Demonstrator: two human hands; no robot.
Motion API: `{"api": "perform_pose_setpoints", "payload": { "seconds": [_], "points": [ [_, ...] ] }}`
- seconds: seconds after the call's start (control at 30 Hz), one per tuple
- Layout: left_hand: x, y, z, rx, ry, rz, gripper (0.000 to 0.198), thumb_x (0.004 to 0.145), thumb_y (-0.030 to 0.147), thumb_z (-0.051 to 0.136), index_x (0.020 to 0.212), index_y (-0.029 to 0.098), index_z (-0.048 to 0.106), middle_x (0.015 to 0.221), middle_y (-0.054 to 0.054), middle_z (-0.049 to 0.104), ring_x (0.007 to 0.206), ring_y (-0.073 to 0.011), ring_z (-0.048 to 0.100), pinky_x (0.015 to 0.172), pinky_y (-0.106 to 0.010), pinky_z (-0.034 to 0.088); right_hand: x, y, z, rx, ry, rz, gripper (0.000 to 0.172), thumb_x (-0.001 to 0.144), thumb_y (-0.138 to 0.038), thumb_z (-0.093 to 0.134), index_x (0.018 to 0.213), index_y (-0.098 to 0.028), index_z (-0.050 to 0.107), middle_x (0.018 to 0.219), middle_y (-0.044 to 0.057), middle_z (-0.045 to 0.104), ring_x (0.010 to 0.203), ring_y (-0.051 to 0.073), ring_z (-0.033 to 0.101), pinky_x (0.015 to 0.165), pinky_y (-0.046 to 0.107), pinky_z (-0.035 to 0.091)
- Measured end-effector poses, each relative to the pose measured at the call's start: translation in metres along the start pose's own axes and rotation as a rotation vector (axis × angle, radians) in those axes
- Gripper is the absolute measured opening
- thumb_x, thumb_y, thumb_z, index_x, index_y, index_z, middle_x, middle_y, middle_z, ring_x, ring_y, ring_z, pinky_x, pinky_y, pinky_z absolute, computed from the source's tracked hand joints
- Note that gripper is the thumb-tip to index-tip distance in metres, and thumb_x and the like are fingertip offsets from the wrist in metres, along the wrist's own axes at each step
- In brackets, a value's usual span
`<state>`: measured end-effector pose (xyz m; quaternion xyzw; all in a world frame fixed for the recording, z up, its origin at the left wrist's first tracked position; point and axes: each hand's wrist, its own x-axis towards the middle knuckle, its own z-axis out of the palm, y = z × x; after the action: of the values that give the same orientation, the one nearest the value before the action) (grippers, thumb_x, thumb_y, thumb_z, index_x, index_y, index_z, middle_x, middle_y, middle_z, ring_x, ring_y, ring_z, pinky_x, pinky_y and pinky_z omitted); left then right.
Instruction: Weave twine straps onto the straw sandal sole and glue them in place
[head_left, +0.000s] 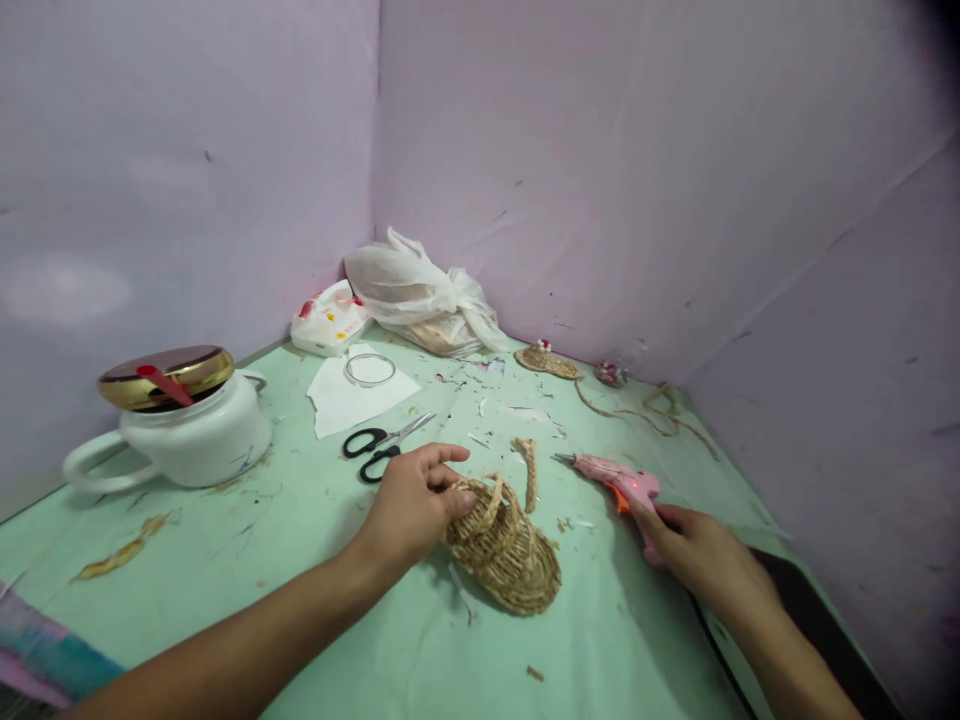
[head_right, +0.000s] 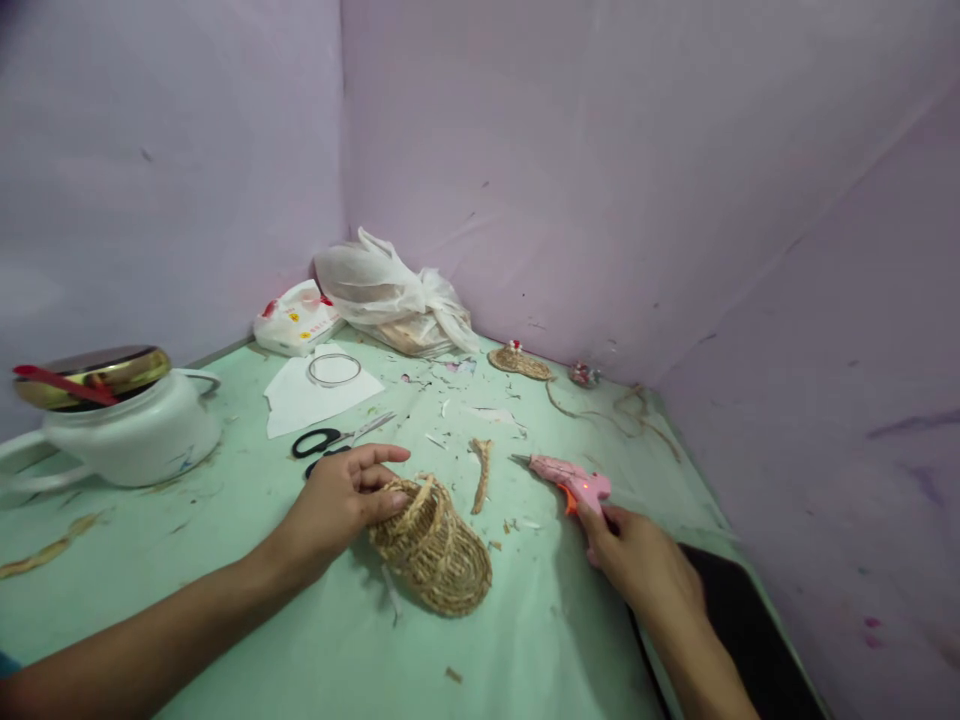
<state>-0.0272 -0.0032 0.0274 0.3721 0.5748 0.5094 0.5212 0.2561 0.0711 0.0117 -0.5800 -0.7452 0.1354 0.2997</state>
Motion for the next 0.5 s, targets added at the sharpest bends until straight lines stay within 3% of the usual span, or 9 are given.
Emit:
{"api": "perform_pose_setpoints", "payload": {
  "seconds": [0.03, 0.1, 0.13, 0.17, 0.2, 0.27, 0.33, 0.5],
  "points": [
    [0.001, -0.001, 0.000, -0.020, 0.001, -0.022, 0.038, 0.058, 0.013, 0.064, 0.094, 0.011, 0.055, 0.058, 0.003, 0.060, 0.054, -0.0117, 0.056, 0.056, -0.025, 0.043, -0.003, -0.005, -0.002, -0.196, 0.070, -0.027, 0.024, 0.070, -0.040, 0.063, 0.053, -0.023, 0.066, 0.046, 0.005, 0.062, 0.033, 0.017, 0.053, 0.025, 0.022, 0.028],
    [0.003, -0.003, 0.001, -0.042, -0.003, -0.051, 0.039, 0.057, 0.013, 0.065, 0.094, 0.011, 0.054, 0.058, 0.003, 0.060, 0.054, -0.0117, 0.057, 0.057, -0.025, 0.043, -0.008, -0.022, -0.003, -0.341, 0.168, -0.097, 0.021, 0.073, -0.039, 0.059, 0.078, -0.022, 0.071, 0.082, 0.011, 0.070, 0.062, 0.025, 0.066, 0.039, 0.028, 0.044],
    [0.003, -0.004, 0.002, -0.044, -0.009, -0.061, 0.039, 0.057, 0.013, 0.065, 0.094, 0.011, 0.054, 0.059, 0.002, 0.060, 0.054, -0.0117, 0.057, 0.057, -0.025, 0.043, -0.010, -0.034, -0.002, -0.260, 0.146, -0.151, 0.024, 0.077, -0.037, 0.055, 0.089, -0.022, 0.069, 0.092, 0.011, 0.069, 0.076, 0.026, 0.066, 0.051, 0.032, 0.050],
    [0.003, -0.005, 0.002, -0.043, -0.013, -0.066, 0.040, 0.056, 0.013, 0.065, 0.094, 0.011, 0.054, 0.060, 0.002, 0.061, 0.055, -0.0116, 0.057, 0.057, -0.025, 0.043, -0.012, -0.046, 0.001, -0.106, 0.039, -0.213, 0.026, 0.081, -0.033, 0.050, 0.099, -0.022, 0.066, 0.100, 0.010, 0.068, 0.089, 0.025, 0.064, 0.066, 0.034, 0.052],
    [0.003, -0.006, 0.002, -0.039, -0.016, -0.067, 0.040, 0.056, 0.013, 0.065, 0.094, 0.011, 0.054, 0.060, 0.002, 0.061, 0.055, -0.0115, 0.056, 0.056, -0.025, 0.043, -0.013, -0.058, 0.005, 0.032, -0.014, -0.250, 0.025, 0.082, -0.032, 0.049, 0.099, -0.022, 0.065, 0.101, 0.008, 0.068, 0.095, 0.024, 0.062, 0.075, 0.036, 0.051],
    [0.002, -0.006, 0.003, -0.038, -0.026, -0.058, 0.042, 0.055, 0.014, 0.065, 0.095, 0.011, 0.054, 0.061, 0.002, 0.061, 0.055, -0.0116, 0.056, 0.056, -0.025, 0.042, -0.014, -0.080, 0.014, 0.205, -0.067, -0.292, 0.017, 0.082, -0.028, 0.052, 0.090, -0.023, 0.066, 0.094, 0.006, 0.070, 0.096, 0.022, 0.062, 0.082, 0.035, 0.049],
    [0.000, -0.004, 0.005, -0.040, -0.037, -0.035, 0.043, 0.054, 0.015, 0.065, 0.096, 0.011, 0.053, 0.062, 0.001, 0.062, 0.057, -0.0123, 0.057, 0.057, -0.025, 0.043, -0.014, -0.095, 0.022, 0.306, -0.117, -0.320, 0.014, 0.082, -0.023, 0.052, 0.087, -0.023, 0.065, 0.088, 0.004, 0.070, 0.086, 0.018, 0.064, 0.078, 0.032, 0.050],
    [-0.006, 0.001, 0.009, -0.056, -0.119, -0.008, 0.040, 0.051, 0.014, 0.065, 0.090, 0.012, 0.056, 0.064, 0.001, 0.063, 0.059, -0.0124, 0.057, 0.060, -0.026, 0.043, -0.010, -0.107, 0.027, 0.362, -0.214, -0.316, 0.015, 0.080, -0.019, 0.053, 0.086, -0.022, 0.066, 0.081, 0.003, 0.068, 0.075, 0.016, 0.063, 0.069, 0.028, 0.051]
  ]
}}
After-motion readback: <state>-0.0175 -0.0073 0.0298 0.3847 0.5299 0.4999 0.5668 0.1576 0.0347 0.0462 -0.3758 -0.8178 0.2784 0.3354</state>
